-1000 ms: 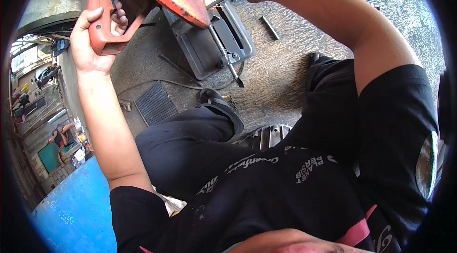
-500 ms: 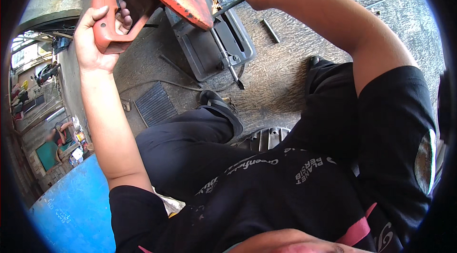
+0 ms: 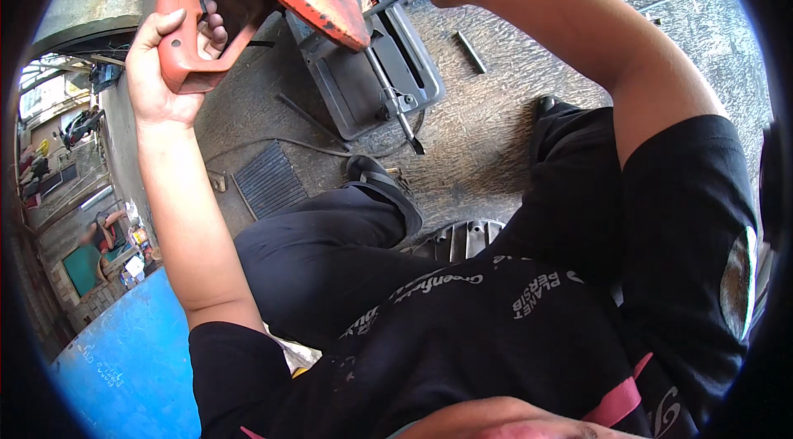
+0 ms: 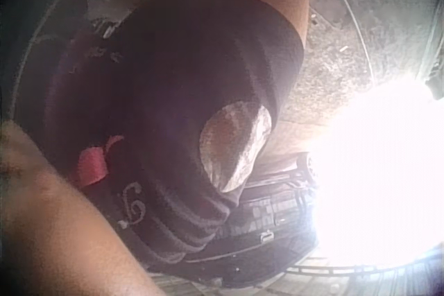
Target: Cutting metal rods to specific lengths using a chop saw.
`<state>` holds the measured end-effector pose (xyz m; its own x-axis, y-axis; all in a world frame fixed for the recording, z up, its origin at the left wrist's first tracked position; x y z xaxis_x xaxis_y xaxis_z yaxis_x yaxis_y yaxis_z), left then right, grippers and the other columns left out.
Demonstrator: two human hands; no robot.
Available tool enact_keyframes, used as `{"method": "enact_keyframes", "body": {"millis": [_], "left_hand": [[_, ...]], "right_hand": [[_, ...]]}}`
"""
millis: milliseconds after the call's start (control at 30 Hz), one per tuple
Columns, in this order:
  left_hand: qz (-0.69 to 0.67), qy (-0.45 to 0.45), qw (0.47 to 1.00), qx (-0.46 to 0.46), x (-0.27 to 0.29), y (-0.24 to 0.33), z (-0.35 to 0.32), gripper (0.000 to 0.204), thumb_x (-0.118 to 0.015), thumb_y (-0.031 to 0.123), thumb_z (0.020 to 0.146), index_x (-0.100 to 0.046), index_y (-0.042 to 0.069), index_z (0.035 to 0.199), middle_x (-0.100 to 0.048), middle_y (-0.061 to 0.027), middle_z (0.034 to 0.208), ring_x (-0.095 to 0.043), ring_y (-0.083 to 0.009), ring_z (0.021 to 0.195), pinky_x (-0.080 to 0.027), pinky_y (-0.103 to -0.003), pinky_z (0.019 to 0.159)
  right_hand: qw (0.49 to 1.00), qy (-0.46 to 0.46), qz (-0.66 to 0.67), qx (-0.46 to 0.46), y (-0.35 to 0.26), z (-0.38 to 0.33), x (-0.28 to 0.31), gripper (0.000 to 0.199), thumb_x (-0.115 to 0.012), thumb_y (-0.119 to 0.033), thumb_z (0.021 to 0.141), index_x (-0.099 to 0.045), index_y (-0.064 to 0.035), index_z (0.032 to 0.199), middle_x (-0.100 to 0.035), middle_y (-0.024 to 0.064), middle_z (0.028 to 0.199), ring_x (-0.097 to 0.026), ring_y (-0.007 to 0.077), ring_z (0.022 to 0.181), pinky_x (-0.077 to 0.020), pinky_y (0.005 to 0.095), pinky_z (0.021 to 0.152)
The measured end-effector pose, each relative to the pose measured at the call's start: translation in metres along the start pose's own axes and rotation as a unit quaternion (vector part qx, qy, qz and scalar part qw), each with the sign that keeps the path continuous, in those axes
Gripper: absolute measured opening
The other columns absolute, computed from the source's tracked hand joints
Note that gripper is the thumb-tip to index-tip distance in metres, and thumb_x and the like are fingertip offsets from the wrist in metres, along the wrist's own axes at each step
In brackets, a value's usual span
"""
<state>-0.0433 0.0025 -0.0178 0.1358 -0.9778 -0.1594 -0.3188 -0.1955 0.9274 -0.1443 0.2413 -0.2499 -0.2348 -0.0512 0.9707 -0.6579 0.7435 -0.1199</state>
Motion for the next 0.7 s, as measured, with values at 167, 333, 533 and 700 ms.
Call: {"method": "enact_keyframes", "body": {"millis": [167,333,533,700], "left_hand": [[0.001,0.016,1.0,-0.014,-0.002,0.0,-0.001,0.043,-0.054,0.013,0.082,-0.046,-0.01,0.117,-0.058,-0.017,0.099,-0.059,-0.0248,0.087,-0.052,-0.037,0.083],[0.006,0.002,1.0,-0.012,-0.002,0.0,-0.001,0.043,-0.054,0.014,0.082,-0.046,-0.009,0.118,-0.059,-0.017,0.1,-0.059,-0.0247,0.088,-0.051,-0.037,0.083],[0.011,0.001,1.0,-0.015,-0.001,0.0,-0.001,0.044,-0.054,0.014,0.082,-0.046,-0.009,0.118,-0.059,-0.0171,0.101,-0.059,-0.0246,0.088,-0.051,-0.037,0.083],[0.009,0.006,1.0,-0.019,0.0,0.0,0.0,0.045,-0.054,0.014,0.081,-0.045,-0.009,0.12,-0.059,-0.0173,0.102,-0.059,-0.0247,0.088,-0.051,-0.037,0.083]], "right_hand": [[1.0,-0.012,0.0,0.002,-0.002,-0.004,-0.006,0.02,-0.055,-0.007,0.081,-0.068,-0.0068,0.095,-0.068,0.0129,0.097,-0.066,0.0274,0.092,-0.0528,0.0382,0.078],[0.999,-0.04,-0.002,0.001,-0.003,-0.004,-0.012,0.02,-0.054,-0.007,0.081,-0.068,-0.0075,0.096,-0.068,0.012,0.097,-0.066,0.0275,0.094,-0.0529,0.0381,0.079],[1.0,-0.014,-0.008,-0.009,-0.001,0.0,-0.007,0.019,-0.054,-0.008,0.082,-0.068,-0.008,0.096,-0.067,0.0118,0.098,-0.066,0.0274,0.094,-0.0529,0.0384,0.079],[0.999,-0.038,-0.012,-0.009,-0.004,-0.006,-0.012,0.019,-0.054,-0.008,0.082,-0.067,-0.0073,0.096,-0.068,0.0122,0.098,-0.065,0.0275,0.095,-0.0526,0.0383,0.079]]}}
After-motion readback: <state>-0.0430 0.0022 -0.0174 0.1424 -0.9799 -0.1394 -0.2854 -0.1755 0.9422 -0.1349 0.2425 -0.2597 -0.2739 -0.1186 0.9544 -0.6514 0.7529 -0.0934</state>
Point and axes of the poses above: each hand's wrist, its own z-axis towards the middle knuckle, its own x-axis out of the back of the hand, y = z × x, the point moved 5 cm from there along z, towards the middle knuckle
